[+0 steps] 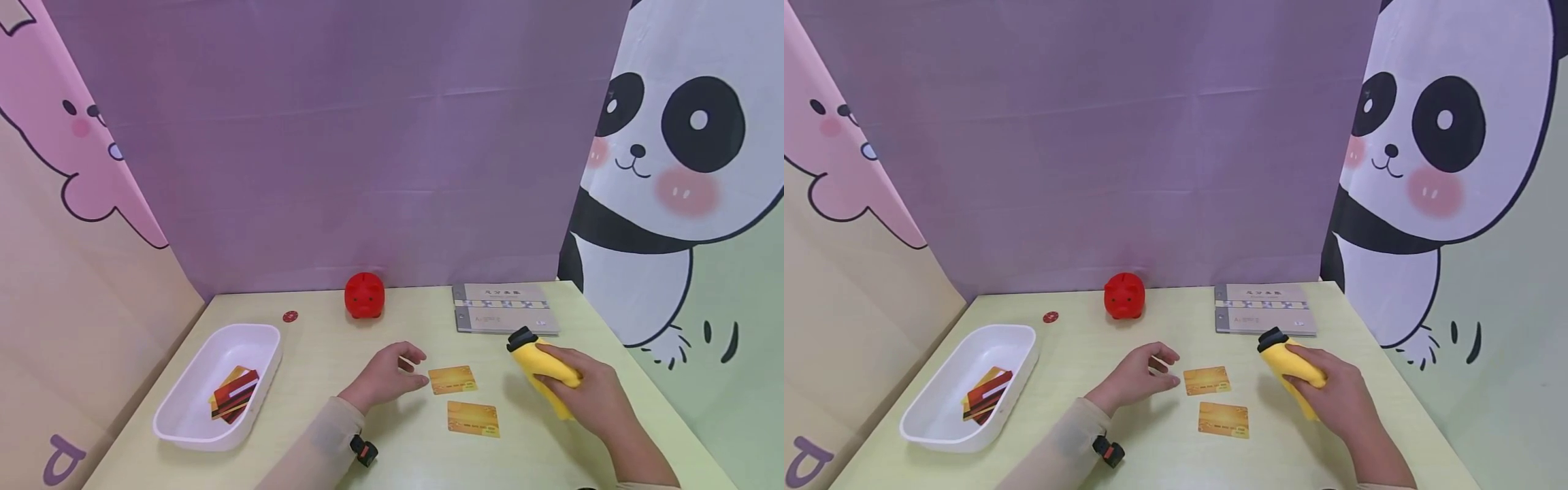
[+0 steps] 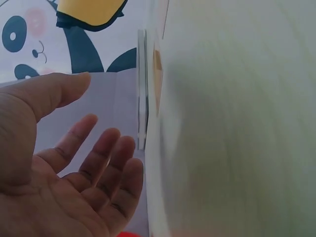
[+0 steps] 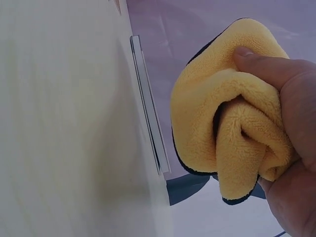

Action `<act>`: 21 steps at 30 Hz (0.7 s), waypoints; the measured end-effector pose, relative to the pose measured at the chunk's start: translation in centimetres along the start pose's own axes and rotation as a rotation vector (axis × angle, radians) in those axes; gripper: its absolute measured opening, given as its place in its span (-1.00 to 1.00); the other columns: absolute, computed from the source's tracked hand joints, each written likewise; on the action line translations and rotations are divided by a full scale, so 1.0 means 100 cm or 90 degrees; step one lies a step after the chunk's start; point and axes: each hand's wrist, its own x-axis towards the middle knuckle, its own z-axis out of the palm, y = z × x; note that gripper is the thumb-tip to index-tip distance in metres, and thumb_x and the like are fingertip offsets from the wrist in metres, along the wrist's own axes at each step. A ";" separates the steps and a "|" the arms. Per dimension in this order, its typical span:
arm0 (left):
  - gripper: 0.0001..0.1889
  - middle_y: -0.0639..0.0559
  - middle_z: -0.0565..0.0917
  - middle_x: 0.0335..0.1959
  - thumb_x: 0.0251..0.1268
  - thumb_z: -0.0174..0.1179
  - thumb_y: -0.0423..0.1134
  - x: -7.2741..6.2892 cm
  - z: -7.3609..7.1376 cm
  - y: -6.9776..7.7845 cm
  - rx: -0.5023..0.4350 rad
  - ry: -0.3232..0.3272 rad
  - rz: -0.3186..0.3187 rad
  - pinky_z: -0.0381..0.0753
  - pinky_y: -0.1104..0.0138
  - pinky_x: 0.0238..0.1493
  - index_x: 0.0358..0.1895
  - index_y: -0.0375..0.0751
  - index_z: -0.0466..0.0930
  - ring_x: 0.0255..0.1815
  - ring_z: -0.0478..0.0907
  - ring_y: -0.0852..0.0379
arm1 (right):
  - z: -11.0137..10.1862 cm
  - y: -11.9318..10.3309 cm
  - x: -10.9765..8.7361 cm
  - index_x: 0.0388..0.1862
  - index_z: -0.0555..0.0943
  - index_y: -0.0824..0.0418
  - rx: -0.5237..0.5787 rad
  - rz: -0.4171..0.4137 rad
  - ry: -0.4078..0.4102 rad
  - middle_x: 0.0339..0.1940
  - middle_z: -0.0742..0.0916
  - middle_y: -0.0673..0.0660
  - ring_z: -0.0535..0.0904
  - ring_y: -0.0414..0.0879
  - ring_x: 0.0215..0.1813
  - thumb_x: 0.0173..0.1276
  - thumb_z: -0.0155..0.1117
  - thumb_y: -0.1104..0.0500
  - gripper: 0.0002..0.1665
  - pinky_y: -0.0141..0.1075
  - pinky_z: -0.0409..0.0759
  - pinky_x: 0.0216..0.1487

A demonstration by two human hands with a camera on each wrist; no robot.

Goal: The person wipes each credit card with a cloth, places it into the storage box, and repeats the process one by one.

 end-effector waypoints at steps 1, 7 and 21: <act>-0.59 -0.03 0.67 0.09 0.25 0.53 -0.19 0.001 0.002 0.000 0.000 -0.004 -0.002 0.70 0.24 -0.05 0.13 -0.10 0.65 0.06 0.59 0.05 | 0.000 0.000 0.000 0.34 0.69 0.02 0.000 -0.002 0.000 0.20 0.76 0.18 0.64 0.04 -0.07 0.18 0.67 0.14 -0.30 -0.33 0.61 -0.20; -0.56 -0.01 0.63 0.07 0.20 0.57 -0.20 0.006 0.012 0.001 0.024 -0.031 -0.010 0.67 0.22 0.06 0.12 -0.10 0.65 0.10 0.57 0.00 | 0.002 0.001 0.000 0.32 0.71 0.01 0.000 -0.011 0.004 0.19 0.77 0.17 0.66 0.05 -0.05 0.16 0.69 0.14 -0.30 -0.30 0.62 -0.17; -0.46 0.07 0.61 0.01 0.10 0.64 -0.16 0.014 0.021 0.007 0.078 -0.058 -0.052 0.64 0.18 0.11 0.16 -0.06 0.66 -0.01 0.49 0.08 | 0.001 -0.002 -0.001 0.32 0.70 0.02 -0.011 -0.014 -0.006 0.19 0.77 0.21 0.69 0.13 -0.02 0.17 0.69 0.11 -0.30 -0.06 0.66 -0.12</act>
